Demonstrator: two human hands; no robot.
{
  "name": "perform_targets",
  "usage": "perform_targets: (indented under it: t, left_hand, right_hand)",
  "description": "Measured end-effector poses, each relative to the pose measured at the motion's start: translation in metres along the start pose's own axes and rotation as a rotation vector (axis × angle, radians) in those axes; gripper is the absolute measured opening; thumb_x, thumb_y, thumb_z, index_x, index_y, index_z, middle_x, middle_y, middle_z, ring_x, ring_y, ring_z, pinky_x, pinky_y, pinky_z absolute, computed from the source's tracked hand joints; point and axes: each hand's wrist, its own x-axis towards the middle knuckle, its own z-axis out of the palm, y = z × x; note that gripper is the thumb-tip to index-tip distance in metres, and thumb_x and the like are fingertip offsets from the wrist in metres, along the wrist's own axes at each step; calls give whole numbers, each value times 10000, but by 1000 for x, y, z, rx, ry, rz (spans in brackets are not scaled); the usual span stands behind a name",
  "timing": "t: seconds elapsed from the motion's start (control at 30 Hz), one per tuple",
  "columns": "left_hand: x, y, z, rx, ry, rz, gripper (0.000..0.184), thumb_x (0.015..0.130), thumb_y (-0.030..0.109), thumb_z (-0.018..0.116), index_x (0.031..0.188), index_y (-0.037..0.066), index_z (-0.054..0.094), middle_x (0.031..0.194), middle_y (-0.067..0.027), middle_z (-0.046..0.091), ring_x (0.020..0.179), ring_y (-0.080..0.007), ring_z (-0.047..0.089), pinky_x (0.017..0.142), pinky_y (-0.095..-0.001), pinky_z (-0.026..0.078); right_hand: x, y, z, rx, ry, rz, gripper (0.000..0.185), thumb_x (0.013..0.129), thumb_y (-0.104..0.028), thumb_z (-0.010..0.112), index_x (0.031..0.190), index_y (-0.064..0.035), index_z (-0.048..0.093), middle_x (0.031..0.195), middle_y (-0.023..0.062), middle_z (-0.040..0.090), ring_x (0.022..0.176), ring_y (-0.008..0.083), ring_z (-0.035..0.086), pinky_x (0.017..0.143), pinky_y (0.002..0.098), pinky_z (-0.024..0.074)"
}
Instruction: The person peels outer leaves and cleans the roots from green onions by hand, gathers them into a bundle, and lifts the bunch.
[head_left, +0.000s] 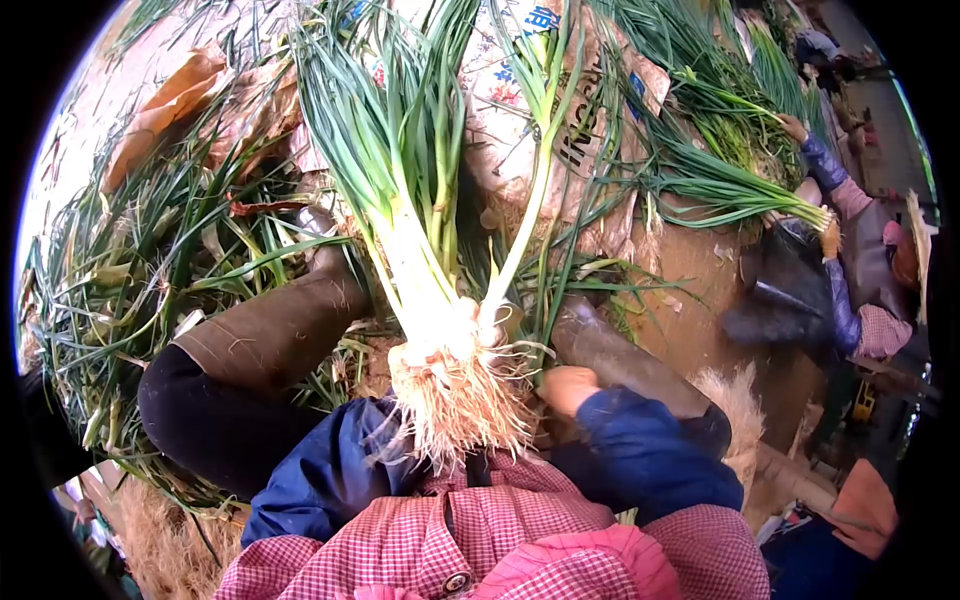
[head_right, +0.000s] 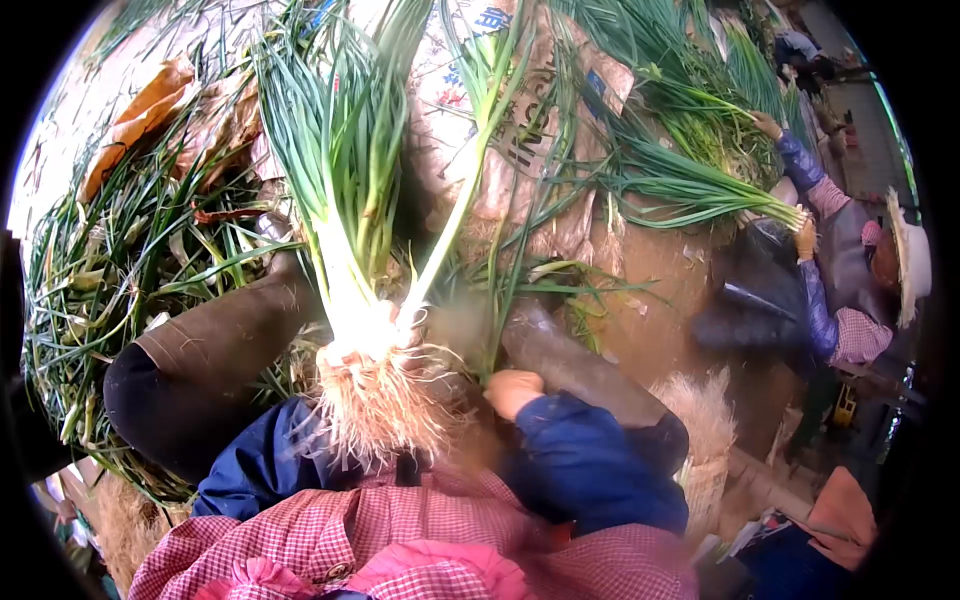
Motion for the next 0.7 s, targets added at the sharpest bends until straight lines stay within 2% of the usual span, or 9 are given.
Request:
perform_targets:
  t: [0.1,0.17,0.23,0.3,0.37,0.43,0.53,0.6,0.7]
  left_hand:
    - [2,-1,-14,93,-219,59,623,562,161,632,1114,-46,430,983,-204,531,920,-303,537,787,-400,483]
    - [1,-4,-16,128,-82,33,624,576,178,647,1115,-51,431,988,-212,530,926,-309,538,779,-420,485]
    - [-1,3,-31,183,-42,16,629,583,180,651,1123,-53,429,992,-223,530,921,-318,540,781,-420,484]
    - [-4,0,-7,77,-132,-71,646,596,184,646,1151,-60,425,1023,-263,525,924,-348,542,802,-418,476]
    - [-5,0,-13,202,-138,-75,601,619,192,637,1135,-38,430,1039,-253,504,932,-327,534,796,-392,484]
    - [-7,-3,-11,414,-100,-146,577,605,206,634,1096,-34,452,1060,-250,484,958,-299,517,794,-352,489]
    - [-12,-3,-10,445,25,-176,600,601,150,627,1143,-54,473,1096,-219,531,955,-339,547,856,-418,454]
    - [-4,2,-8,282,-109,-157,603,592,141,630,1141,-52,469,1078,-193,529,969,-326,542,856,-403,457]
    - [-10,-1,-11,296,-25,-91,628,567,146,631,1139,-40,449,1044,-161,520,978,-303,520,838,-391,467]
  right_hand:
    - [-9,13,-32,580,548,-255,400,849,-114,483,1235,-21,436,1024,154,610,634,192,585,537,310,470]
    - [-29,-9,-81,1226,564,-609,374,848,-61,461,1217,-15,427,1079,124,579,622,128,542,550,267,457]
    - [-18,-40,-93,1281,472,-809,322,826,-20,447,1146,-37,483,1072,98,570,605,122,526,554,255,452]
    - [18,-46,-73,52,1103,-716,287,787,0,446,1028,-98,565,874,76,603,560,189,538,513,294,453]
    - [-9,-48,-72,415,939,-682,169,790,-72,471,874,-133,604,613,64,543,546,219,550,513,334,449]
    - [-24,-32,-69,283,921,-696,138,799,-119,483,829,-111,617,633,72,561,589,219,567,532,354,460]
    - [-32,-8,-44,-535,275,-465,187,813,-216,489,766,-114,639,701,82,601,656,236,588,598,378,479]
    - [-40,25,-2,-296,237,-533,232,790,-288,512,733,-124,665,714,83,609,678,250,600,647,390,481]
    - [-47,35,-37,15,537,-318,735,713,-41,558,1374,-101,243,1098,206,561,804,309,609,701,382,487]
